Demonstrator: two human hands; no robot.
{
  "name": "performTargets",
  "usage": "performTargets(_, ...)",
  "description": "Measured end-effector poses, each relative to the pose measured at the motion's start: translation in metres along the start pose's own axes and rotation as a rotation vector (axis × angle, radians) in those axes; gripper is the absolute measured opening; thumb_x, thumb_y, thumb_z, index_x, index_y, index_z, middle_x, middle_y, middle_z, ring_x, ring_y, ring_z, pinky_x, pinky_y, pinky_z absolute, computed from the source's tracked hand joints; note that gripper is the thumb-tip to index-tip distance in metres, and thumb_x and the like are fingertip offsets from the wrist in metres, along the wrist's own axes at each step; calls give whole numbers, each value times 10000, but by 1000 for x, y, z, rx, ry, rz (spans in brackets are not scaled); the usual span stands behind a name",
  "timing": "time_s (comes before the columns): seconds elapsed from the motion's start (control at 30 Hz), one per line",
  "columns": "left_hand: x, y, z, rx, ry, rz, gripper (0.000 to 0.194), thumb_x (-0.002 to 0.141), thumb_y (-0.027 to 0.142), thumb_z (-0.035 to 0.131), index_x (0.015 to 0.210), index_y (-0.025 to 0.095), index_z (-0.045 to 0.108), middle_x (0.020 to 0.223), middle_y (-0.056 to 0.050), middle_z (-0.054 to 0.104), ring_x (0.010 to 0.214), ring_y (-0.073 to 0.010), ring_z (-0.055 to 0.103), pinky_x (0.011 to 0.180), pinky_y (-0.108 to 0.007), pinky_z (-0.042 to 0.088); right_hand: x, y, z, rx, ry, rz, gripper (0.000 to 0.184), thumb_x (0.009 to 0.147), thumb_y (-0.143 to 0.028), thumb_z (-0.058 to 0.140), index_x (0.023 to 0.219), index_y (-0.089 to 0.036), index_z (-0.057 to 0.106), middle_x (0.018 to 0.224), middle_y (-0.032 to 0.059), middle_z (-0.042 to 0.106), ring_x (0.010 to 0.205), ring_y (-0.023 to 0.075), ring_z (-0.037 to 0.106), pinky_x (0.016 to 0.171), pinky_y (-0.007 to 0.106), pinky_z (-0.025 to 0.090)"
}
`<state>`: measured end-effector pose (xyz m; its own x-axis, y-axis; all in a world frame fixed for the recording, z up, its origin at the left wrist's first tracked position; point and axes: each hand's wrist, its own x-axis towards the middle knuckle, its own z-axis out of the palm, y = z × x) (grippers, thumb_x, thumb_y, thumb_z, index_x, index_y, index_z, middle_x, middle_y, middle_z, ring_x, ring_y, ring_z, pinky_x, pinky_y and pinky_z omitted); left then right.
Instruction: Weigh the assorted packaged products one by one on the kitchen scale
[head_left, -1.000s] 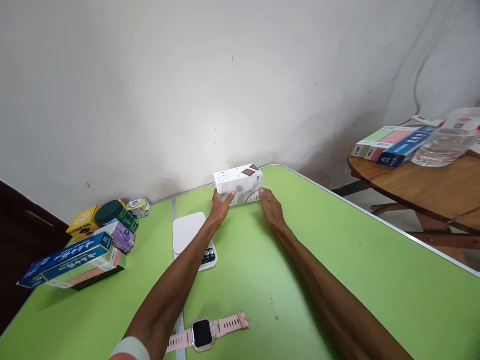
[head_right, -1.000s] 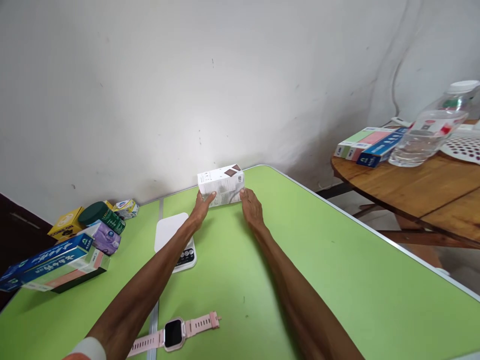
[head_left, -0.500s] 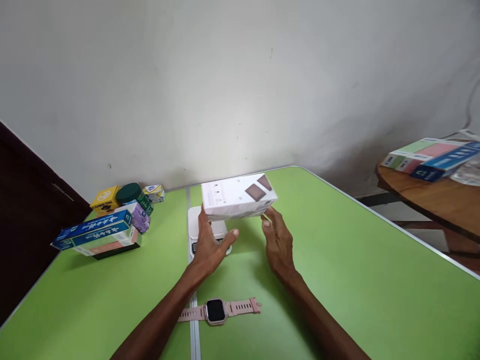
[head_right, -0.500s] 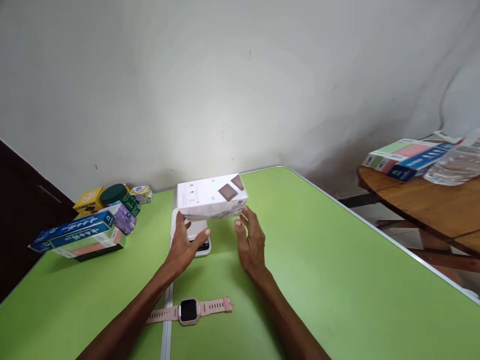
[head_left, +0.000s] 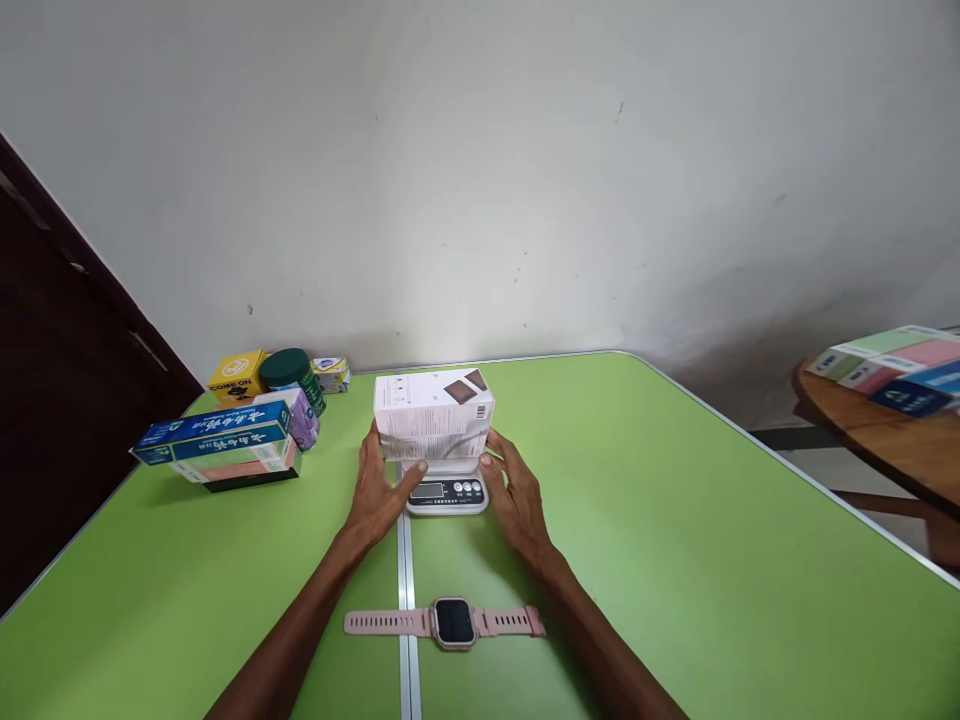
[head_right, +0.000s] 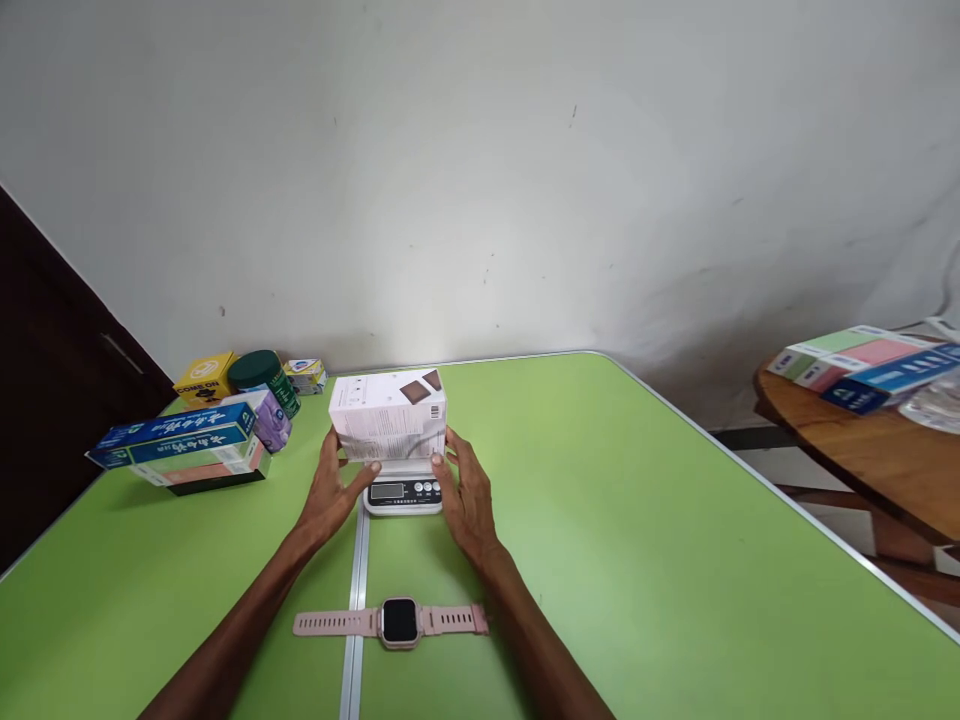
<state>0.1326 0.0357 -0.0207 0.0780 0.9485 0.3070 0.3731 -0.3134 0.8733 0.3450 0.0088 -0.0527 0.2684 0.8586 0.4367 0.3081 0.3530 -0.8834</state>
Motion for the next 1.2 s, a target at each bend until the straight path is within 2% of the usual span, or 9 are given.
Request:
performTargets(0.13, 1, -28, -18, -42, -5, -62, 888, 916, 527, 674, 1644, 277, 231, 1646, -189, 401, 1463, -348, 492, 1165, -578, 441, 3, 10, -12, -45, 46, 125, 591, 1031, -624, 456, 1406, -191, 600, 1419, 196, 672, 1299, 334, 643, 1089, 547, 523)
performTargets(0.3, 11, -83, -38, -145, 95, -148, 695, 866, 417, 660, 1489, 204, 440, 1427, -203, 595, 1174, -295, 697, 1057, -555, 533, 8, 31, -29, -230, 66, 150, 555, 995, -658, 445, 1162, -194, 699, 1230, 174, 736, 1137, 329, 685, 1012, 534, 542)
performTargets(0.43, 16, -96, -38, -119, 121, -107, 569, 834, 315, 645, 1377, 182, 541, 1219, -142, 692, 1086, -241, 712, 1035, -491, 555, 9, 41, -30, -254, 38, 130, 521, 941, -636, 540, 1163, -194, 706, 1215, 159, 728, 1069, 306, 702, 945, 493, 571)
performTargets(0.63, 14, -87, -37, -27, 105, -63, 492, 829, 295, 650, 1306, 180, 614, 1158, -124, 720, 1073, -240, 711, 1020, -480, 570, 9, 46, -29, -284, 20, 64, 439, 940, -590, 550, 1062, -210, 733, 1161, 145, 733, 1025, 289, 699, 909, 481, 585)
performTargets(0.8, 9, -77, -37, -35, 103, -113, 591, 903, 471, 641, 1413, 185, 551, 1280, -166, 690, 1149, -276, 698, 1074, -521, 537, 7, 39, -29, -242, 28, 112, 498, 929, -617, 573, 1129, -188, 726, 1203, 171, 727, 1059, 313, 706, 945, 519, 577)
performTargets(0.93, 0, -51, -20, -79, 144, -100, 832, 987, 669, 486, 1650, 237, 230, 1668, -200, 384, 1521, -331, 440, 1239, -553, 373, 5, 11, -16, -87, 173, 126, 642, 1022, -606, 461, 1496, -179, 532, 1514, 202, 586, 1369, 324, 589, 1126, 552, 480)
performTargets(1.03, -5, -29, -2, -71, 101, 3, 890, 991, 717, 438, 1685, 255, 127, 1771, -151, 175, 1654, -309, 142, 1338, -524, 154, 4, -13, 0, -10, 141, 86, 691, 1055, -606, 407, 1623, -214, 381, 1680, 165, 414, 1547, 306, 406, 1246, 566, 349)
performTargets(1.1, -8, -18, 8, -76, 64, 49, 882, 997, 724, 410, 1688, 248, 138, 1776, -133, 166, 1663, -293, 92, 1352, -484, 89, 2, -22, 9, 22, 65, 83, 704, 1050, -615, 425, 1640, -235, 359, 1708, 140, 374, 1580, 303, 352, 1275, 569, 306)
performTargets(1.2, -13, -8, 16, -139, 25, 52, 854, 1010, 710, 397, 1682, 234, 173, 1759, -132, 218, 1652, -295, 154, 1352, -448, 133, -2, -27, 15, 38, 3, 82, 700, 1036, -621, 456, 1624, -246, 396, 1670, 140, 436, 1539, 320, 419, 1268, 581, 320)
